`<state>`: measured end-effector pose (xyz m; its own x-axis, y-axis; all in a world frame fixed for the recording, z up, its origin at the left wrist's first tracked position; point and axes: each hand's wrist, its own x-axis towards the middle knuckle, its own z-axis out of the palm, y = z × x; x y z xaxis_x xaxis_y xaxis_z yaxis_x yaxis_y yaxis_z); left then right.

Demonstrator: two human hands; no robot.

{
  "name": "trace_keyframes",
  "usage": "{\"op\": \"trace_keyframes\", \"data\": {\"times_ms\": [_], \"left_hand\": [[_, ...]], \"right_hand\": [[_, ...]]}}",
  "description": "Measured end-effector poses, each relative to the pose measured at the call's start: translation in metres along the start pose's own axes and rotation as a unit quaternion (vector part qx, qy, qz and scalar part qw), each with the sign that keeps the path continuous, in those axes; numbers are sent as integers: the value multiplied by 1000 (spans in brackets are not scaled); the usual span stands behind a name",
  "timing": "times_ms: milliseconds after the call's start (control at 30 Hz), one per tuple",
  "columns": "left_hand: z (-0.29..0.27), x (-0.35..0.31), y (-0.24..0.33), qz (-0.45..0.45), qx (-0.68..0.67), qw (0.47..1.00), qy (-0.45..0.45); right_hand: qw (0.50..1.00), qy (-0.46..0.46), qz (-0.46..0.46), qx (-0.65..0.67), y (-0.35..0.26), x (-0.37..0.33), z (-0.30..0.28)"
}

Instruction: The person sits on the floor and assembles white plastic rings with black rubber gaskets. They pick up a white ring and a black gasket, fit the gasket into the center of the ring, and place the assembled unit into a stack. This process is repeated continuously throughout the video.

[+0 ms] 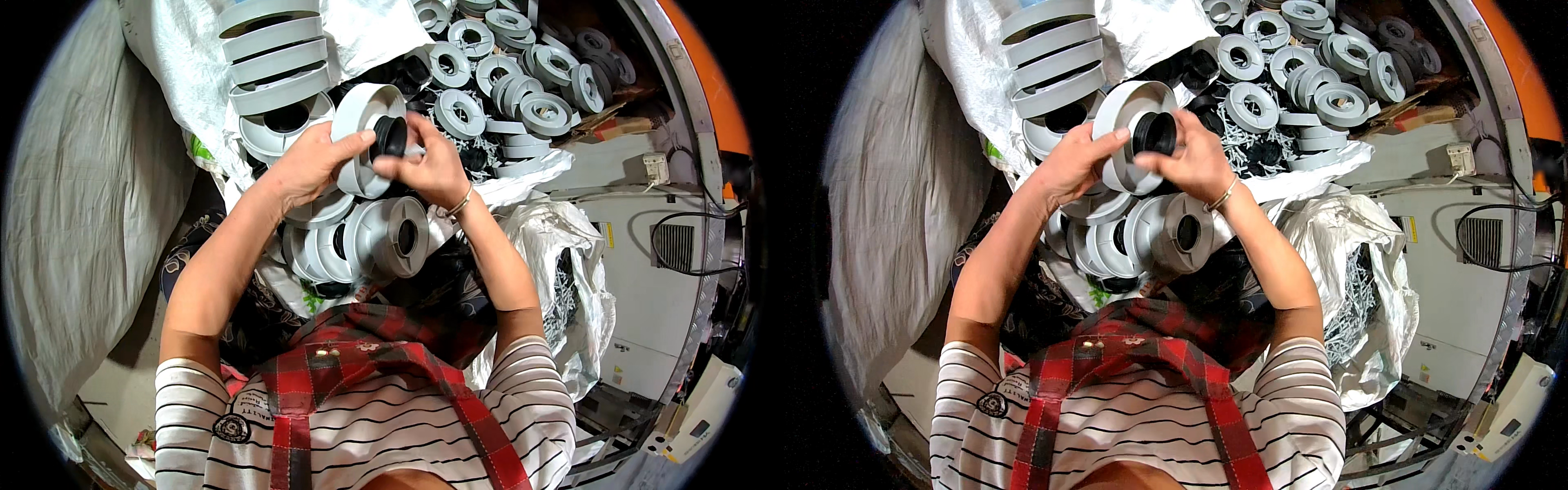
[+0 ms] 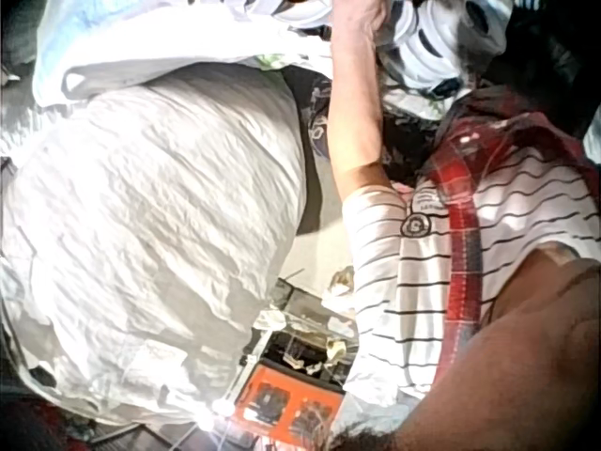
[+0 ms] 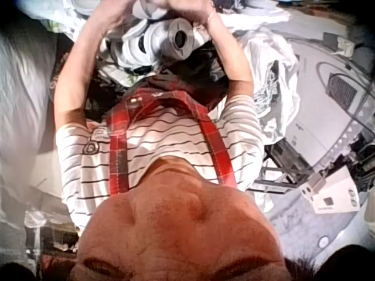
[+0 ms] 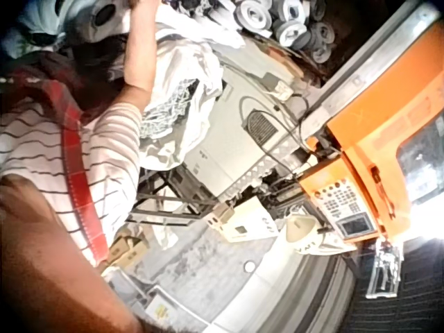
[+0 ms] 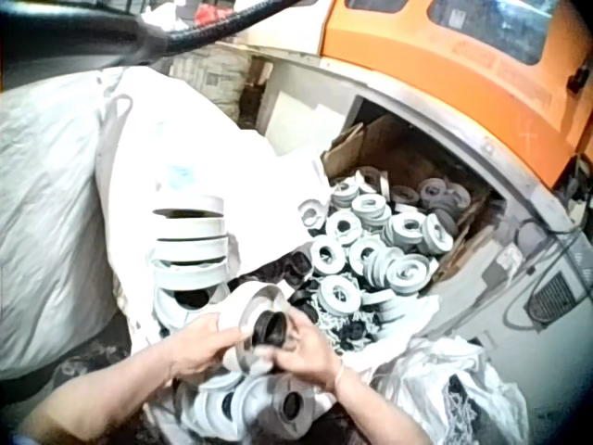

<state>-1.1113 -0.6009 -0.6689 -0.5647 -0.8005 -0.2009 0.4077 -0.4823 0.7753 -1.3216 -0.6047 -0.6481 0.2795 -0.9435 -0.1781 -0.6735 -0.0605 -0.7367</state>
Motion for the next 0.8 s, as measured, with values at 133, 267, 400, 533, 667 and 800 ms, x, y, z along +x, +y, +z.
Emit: {"op": "trace_keyframes", "data": {"times_ms": [133, 267, 400, 533, 667, 800], "left_hand": [[0, 1, -3, 33, -9, 999, 15], [11, 7, -3, 100, 78, 990, 53], [5, 6, -6, 97, 54, 992, 53], [3, 5, -6, 65, 59, 995, 48], [18, -1, -8, 113, 154, 980, 54], [25, -16, 0, 236, 434, 869, 30]], "right_hand": [[977, -146, 129, 86, -6, -6, -6], [980, 50, -6, 193, 16, -5, 20], [922, -46, 83, 376, 9, -2, -11], [976, 56, -159, 140, 10, -5, -24], [971, 80, 28, 225, 11, 1, 2], [956, 117, 115, 244, 61, 28, -36]]}}
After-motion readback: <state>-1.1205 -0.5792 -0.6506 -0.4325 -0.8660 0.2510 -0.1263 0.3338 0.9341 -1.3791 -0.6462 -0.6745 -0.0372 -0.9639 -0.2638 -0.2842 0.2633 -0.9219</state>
